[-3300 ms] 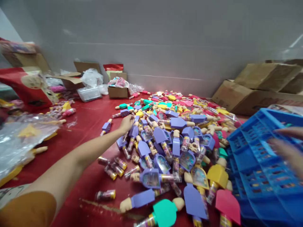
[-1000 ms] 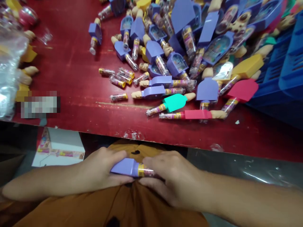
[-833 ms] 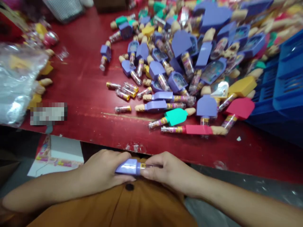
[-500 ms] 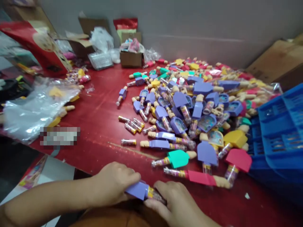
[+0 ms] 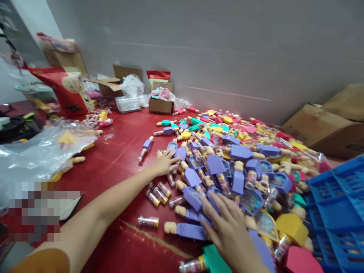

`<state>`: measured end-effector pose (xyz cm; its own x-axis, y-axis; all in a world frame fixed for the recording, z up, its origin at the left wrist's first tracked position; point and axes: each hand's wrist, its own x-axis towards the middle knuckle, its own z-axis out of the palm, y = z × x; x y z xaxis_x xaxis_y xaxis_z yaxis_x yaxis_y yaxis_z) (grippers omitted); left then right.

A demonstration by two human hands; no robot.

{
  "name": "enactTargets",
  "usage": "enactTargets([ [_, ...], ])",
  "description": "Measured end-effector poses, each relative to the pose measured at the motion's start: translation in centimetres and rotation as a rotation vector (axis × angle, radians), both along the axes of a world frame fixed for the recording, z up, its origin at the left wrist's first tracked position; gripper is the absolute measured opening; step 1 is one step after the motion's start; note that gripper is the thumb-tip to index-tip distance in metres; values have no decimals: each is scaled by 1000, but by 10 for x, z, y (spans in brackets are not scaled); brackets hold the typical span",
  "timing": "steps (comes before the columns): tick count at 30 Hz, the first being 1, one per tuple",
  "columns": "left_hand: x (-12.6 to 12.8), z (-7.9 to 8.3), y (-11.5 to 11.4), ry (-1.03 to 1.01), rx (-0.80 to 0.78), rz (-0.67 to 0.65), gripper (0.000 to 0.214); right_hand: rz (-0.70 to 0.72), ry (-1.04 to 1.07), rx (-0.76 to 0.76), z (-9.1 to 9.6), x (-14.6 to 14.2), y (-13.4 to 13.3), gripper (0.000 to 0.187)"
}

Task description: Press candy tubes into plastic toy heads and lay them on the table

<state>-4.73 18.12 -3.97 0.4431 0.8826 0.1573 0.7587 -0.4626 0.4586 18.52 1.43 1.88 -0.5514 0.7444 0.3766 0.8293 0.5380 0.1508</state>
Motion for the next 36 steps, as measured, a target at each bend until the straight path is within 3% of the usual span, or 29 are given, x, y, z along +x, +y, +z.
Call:
enactTargets([
  [3, -17, -11, 13, -9, -8, 149, 40, 58, -158, -27, -7, -11, 21, 46],
  [7, -47, -29, 18, -37, -15, 327, 40, -19, -173, -66, -29, -6, 49, 42],
  [10, -65, -47, 24, -248, 33, 463, 31, -55, -140, -82, -37, -2, 61, 37],
  [12, -74, -56, 30, -415, 85, 550, 27, -46, -113, -100, -29, -6, 68, 35],
  [15, -84, -63, 39, -564, 111, 623, 23, 18, -30, -204, 0, -25, 89, 37],
  [18, -89, -62, 46, -660, 98, 623, 23, 90, 36, -220, 26, -57, 140, 33],
  [20, -89, -61, 47, -686, 92, 615, 24, 61, -20, -246, 28, -79, 192, 27],
  [23, -88, -61, 47, -661, 98, 612, 18, -173, -99, -502, 7, -107, 283, 31],
  [25, -88, -60, 47, -609, 97, 605, 15, -293, -58, -533, -18, -119, 336, 42],
  [27, -89, -61, 48, -568, 79, 600, 14, -420, -6, -559, -44, -129, 372, 48],
  [29, -90, -63, 50, -565, 38, 581, 16, -520, 43, -601, -68, -139, 389, 57],
  [32, -90, -71, 54, -683, -81, 445, 31, -593, 105, -655, -93, -155, 385, 71],
  [34, -88, -76, 55, -813, -180, 311, 44, -530, 127, -693, -97, -165, 375, 68],
  [36, -86, -80, 56, -924, -262, 214, 50, -389, 142, -723, -88, -167, 362, 55],
])
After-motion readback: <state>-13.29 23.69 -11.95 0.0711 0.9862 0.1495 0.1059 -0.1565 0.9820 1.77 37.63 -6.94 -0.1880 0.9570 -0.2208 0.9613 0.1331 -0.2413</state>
